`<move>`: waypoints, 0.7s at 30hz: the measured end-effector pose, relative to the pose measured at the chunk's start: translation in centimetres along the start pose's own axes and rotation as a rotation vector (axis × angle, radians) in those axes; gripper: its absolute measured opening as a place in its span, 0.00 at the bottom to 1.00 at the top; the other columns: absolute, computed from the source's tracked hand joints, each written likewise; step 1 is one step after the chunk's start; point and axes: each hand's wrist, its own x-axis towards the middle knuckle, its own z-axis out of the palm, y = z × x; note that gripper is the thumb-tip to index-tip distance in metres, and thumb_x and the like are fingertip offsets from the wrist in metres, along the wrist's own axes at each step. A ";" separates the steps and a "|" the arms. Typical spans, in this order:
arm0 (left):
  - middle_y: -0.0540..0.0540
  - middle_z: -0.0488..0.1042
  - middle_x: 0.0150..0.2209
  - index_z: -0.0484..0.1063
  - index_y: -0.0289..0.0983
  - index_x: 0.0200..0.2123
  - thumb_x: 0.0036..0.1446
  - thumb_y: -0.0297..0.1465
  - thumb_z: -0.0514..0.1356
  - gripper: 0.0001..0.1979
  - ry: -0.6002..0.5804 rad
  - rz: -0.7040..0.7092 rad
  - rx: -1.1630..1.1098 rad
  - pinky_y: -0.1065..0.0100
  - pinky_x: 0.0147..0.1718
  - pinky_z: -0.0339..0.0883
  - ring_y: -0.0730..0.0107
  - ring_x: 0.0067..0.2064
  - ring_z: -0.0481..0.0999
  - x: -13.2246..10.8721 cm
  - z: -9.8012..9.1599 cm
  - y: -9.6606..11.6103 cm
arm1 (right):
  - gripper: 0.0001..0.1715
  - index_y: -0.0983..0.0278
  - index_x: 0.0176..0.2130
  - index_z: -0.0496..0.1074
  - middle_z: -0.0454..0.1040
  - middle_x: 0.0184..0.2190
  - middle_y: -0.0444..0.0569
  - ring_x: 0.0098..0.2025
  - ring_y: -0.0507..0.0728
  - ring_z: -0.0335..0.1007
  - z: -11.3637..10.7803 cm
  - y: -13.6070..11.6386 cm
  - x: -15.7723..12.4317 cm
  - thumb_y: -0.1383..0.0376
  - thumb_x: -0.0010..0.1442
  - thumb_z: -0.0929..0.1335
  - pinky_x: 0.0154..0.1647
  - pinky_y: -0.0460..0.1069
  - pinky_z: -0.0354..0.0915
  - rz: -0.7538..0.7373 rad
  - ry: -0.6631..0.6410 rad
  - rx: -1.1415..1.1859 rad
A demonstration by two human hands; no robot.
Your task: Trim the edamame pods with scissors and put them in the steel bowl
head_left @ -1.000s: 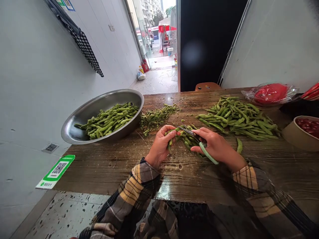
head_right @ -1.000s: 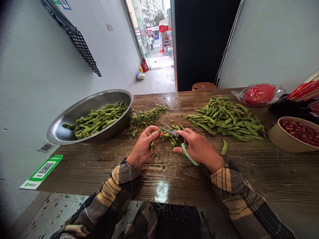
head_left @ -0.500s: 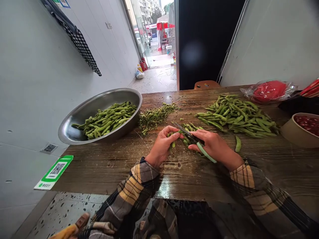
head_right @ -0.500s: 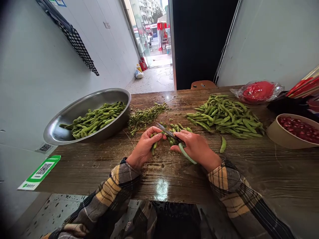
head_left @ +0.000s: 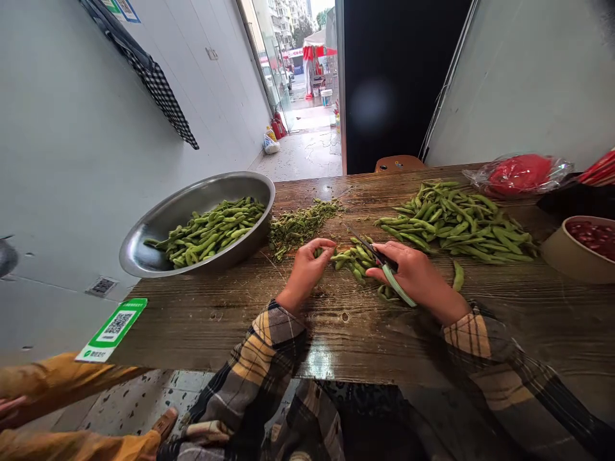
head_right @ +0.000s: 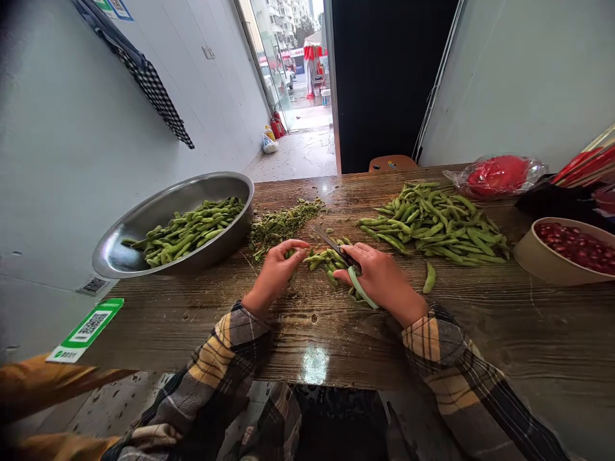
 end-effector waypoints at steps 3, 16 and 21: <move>0.46 0.76 0.32 0.78 0.38 0.32 0.47 0.29 0.66 0.06 -0.033 0.138 0.286 0.69 0.37 0.62 0.68 0.35 0.70 0.2 0.2 -1.0 | 0.25 0.65 0.51 0.71 0.75 0.45 0.57 0.46 0.64 0.73 0.1 0.0 0.0 0.54 0.59 0.68 0.45 0.57 0.69 0.008 -0.002 -0.022; 0.53 0.67 0.24 0.74 0.35 0.30 0.47 0.37 0.66 0.11 -0.060 -0.008 0.056 0.74 0.26 0.53 0.77 0.25 0.59 -0.9 0.5 1.0 | 0.28 0.62 0.54 0.69 0.73 0.43 0.52 0.38 0.59 0.73 -0.3 -0.4 0.0 0.53 0.57 0.70 0.39 0.52 0.68 0.031 -0.102 -0.059; 0.50 0.70 0.27 0.75 0.36 0.31 0.48 0.37 0.67 0.11 -0.104 0.019 -0.066 0.74 0.26 0.57 0.76 0.27 0.62 -1.5 1.1 1.3 | 0.31 0.60 0.55 0.68 0.73 0.42 0.50 0.35 0.57 0.71 -0.3 -0.5 -0.1 0.53 0.55 0.72 0.36 0.51 0.67 0.005 -0.173 -0.049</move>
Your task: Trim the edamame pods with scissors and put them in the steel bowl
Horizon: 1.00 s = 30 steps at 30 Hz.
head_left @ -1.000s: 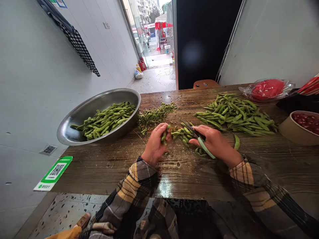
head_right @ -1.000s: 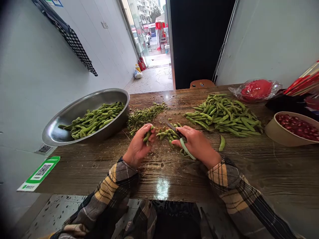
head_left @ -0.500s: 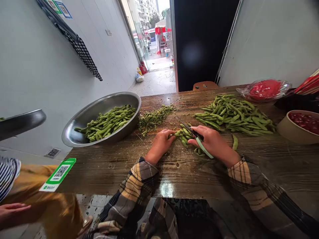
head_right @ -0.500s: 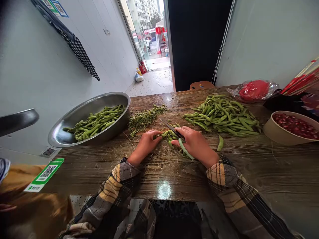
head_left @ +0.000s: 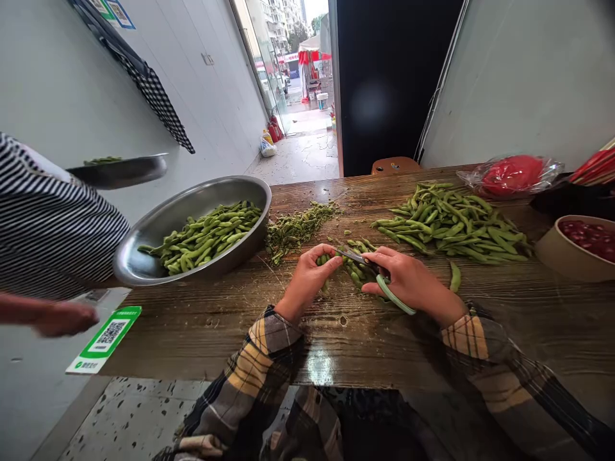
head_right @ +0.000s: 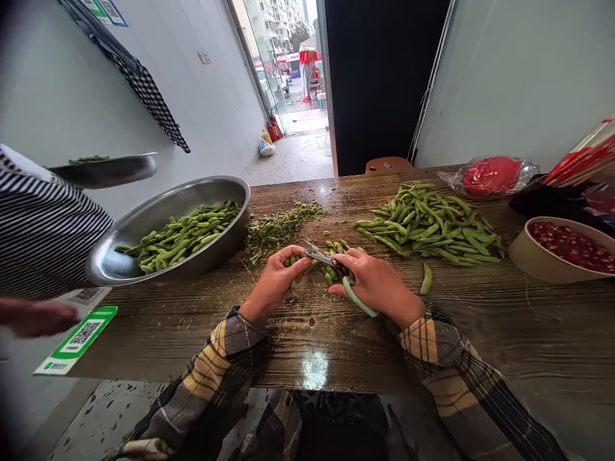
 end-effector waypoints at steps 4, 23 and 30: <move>0.46 0.76 0.33 0.78 0.36 0.32 0.48 0.35 0.67 0.09 -0.084 0.030 0.005 0.70 0.36 0.64 0.69 0.35 0.70 -0.1 0.5 0.2 | 0.31 0.61 0.55 0.68 0.73 0.41 0.50 0.34 0.57 0.71 0.0 -0.3 0.1 0.53 0.54 0.72 0.35 0.51 0.67 0.002 -0.029 -0.004; 0.44 0.77 0.36 0.78 0.34 0.36 0.52 0.39 0.64 0.13 -0.151 0.045 0.013 0.67 0.42 0.64 0.67 0.39 0.73 -0.6 0.0 -0.6 | 0.28 0.60 0.53 0.69 0.73 0.42 0.51 0.35 0.58 0.73 0.9 0.4 -0.3 0.54 0.55 0.71 0.36 0.53 0.70 -0.025 0.004 0.085; 0.44 0.77 0.35 0.78 0.33 0.35 0.53 0.39 0.64 0.14 -0.156 0.050 0.037 0.68 0.40 0.64 0.68 0.37 0.72 -0.6 0.1 -0.8 | 0.29 0.60 0.54 0.67 0.72 0.44 0.52 0.36 0.58 0.73 1.1 0.6 -0.3 0.53 0.56 0.70 0.38 0.54 0.70 -0.026 -0.017 0.058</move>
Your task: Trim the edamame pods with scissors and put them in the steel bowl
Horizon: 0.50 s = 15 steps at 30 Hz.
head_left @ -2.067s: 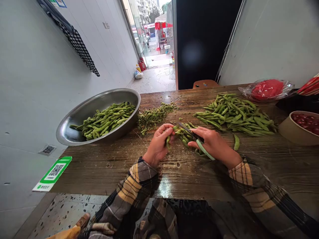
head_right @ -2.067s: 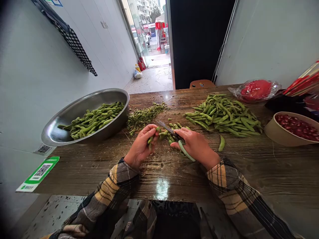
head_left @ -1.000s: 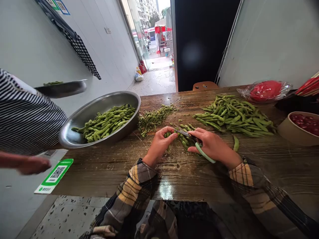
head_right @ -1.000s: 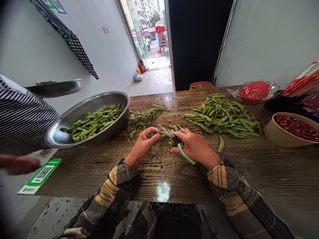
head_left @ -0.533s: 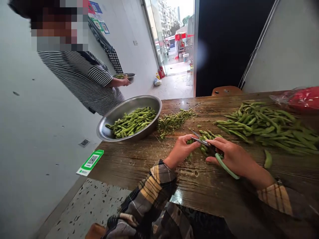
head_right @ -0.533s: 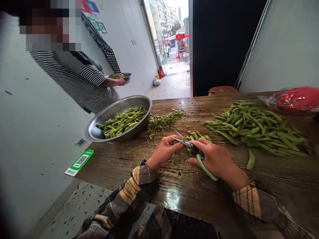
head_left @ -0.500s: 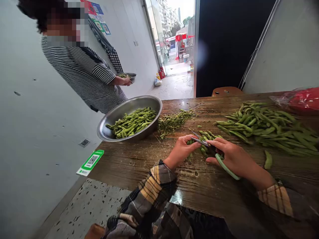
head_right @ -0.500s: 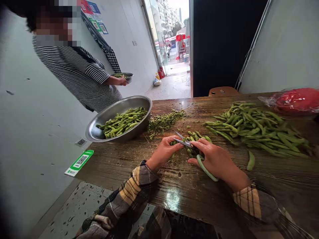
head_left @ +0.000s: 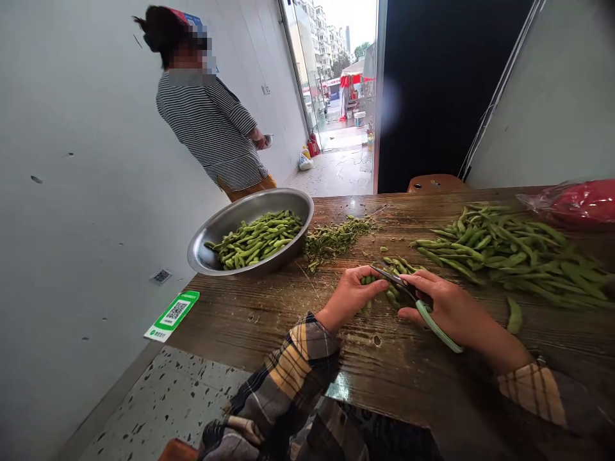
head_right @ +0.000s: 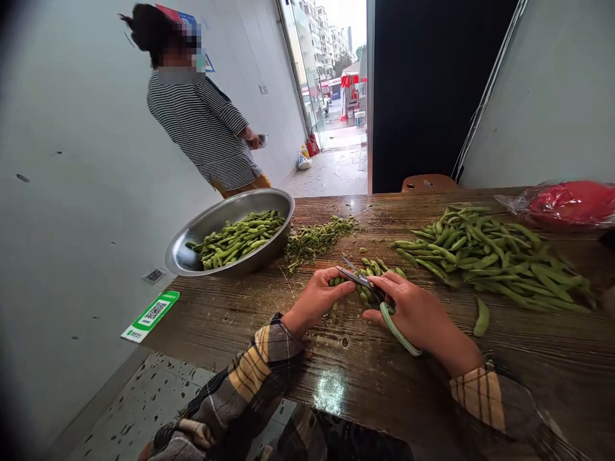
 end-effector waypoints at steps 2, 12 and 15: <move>0.43 0.77 0.35 0.77 0.33 0.35 0.53 0.38 0.64 0.14 0.005 0.000 0.004 0.68 0.41 0.64 0.68 0.37 0.72 0.0 0.0 0.0 | 0.29 0.61 0.54 0.67 0.72 0.44 0.52 0.35 0.58 0.73 -0.1 -0.1 0.0 0.53 0.56 0.70 0.36 0.54 0.70 0.010 -0.016 -0.002; 0.44 0.77 0.35 0.77 0.32 0.34 0.50 0.39 0.66 0.16 0.029 0.003 0.010 0.68 0.41 0.65 0.66 0.38 0.72 0.2 0.0 0.2 | 0.28 0.62 0.55 0.67 0.72 0.46 0.53 0.38 0.59 0.74 -0.3 -0.7 0.1 0.54 0.58 0.69 0.38 0.53 0.70 0.015 -0.032 -0.028; 0.44 0.77 0.35 0.78 0.32 0.34 0.51 0.40 0.65 0.15 0.001 0.014 0.021 0.67 0.42 0.64 0.66 0.38 0.73 0.2 -0.1 0.3 | 0.25 0.62 0.53 0.69 0.74 0.45 0.54 0.40 0.60 0.74 -0.2 -0.6 0.1 0.54 0.60 0.67 0.41 0.55 0.70 -0.009 -0.027 -0.034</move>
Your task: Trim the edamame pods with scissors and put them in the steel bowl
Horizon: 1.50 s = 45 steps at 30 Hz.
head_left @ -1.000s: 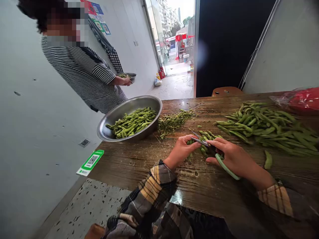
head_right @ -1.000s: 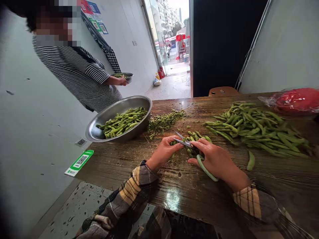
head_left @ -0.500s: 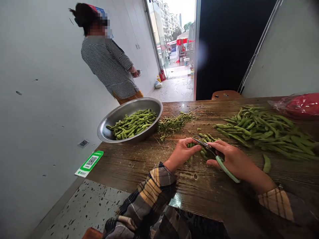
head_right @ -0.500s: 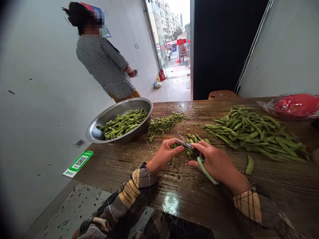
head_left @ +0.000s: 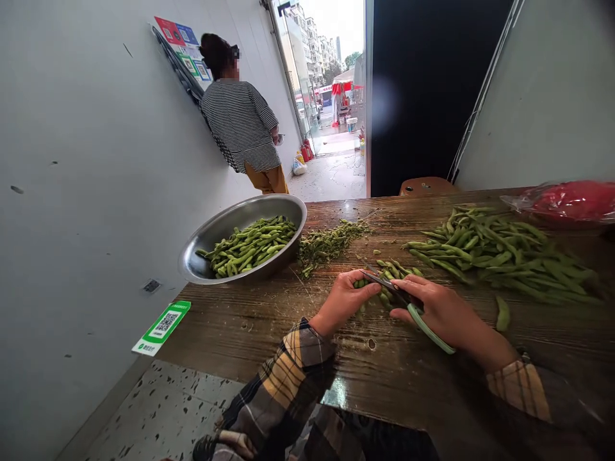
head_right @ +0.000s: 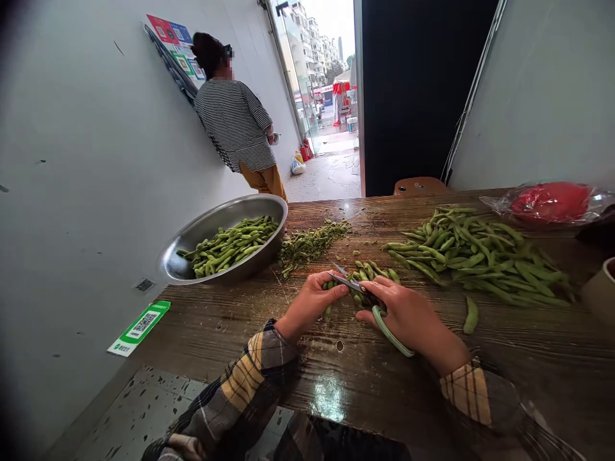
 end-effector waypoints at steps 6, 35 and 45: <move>0.45 0.76 0.33 0.77 0.32 0.30 0.51 0.38 0.65 0.13 0.007 0.005 0.063 0.68 0.40 0.62 0.68 0.37 0.71 0.0 -0.1 0.0 | 0.23 0.63 0.52 0.70 0.76 0.45 0.55 0.42 0.62 0.75 0.6 1.0 -0.1 0.54 0.61 0.67 0.44 0.56 0.70 -0.050 0.026 -0.037; 0.50 0.72 0.25 0.68 0.34 0.32 0.49 0.32 0.67 0.11 0.046 -0.232 -0.578 0.79 0.18 0.50 0.84 0.20 0.61 0.2 0.2 0.7 | 0.26 0.65 0.53 0.69 0.75 0.42 0.55 0.39 0.61 0.74 -0.2 -0.6 0.4 0.55 0.59 0.69 0.36 0.53 0.70 0.007 0.146 -0.083; 0.52 0.67 0.25 0.66 0.35 0.26 0.49 0.39 0.65 0.14 0.274 -0.224 -0.500 0.76 0.20 0.53 0.81 0.22 0.60 0.9 -1.5 0.0 | 0.25 0.64 0.52 0.69 0.75 0.46 0.57 0.45 0.65 0.74 0.0 1.4 0.3 0.53 0.61 0.67 0.44 0.58 0.70 0.014 0.309 -0.061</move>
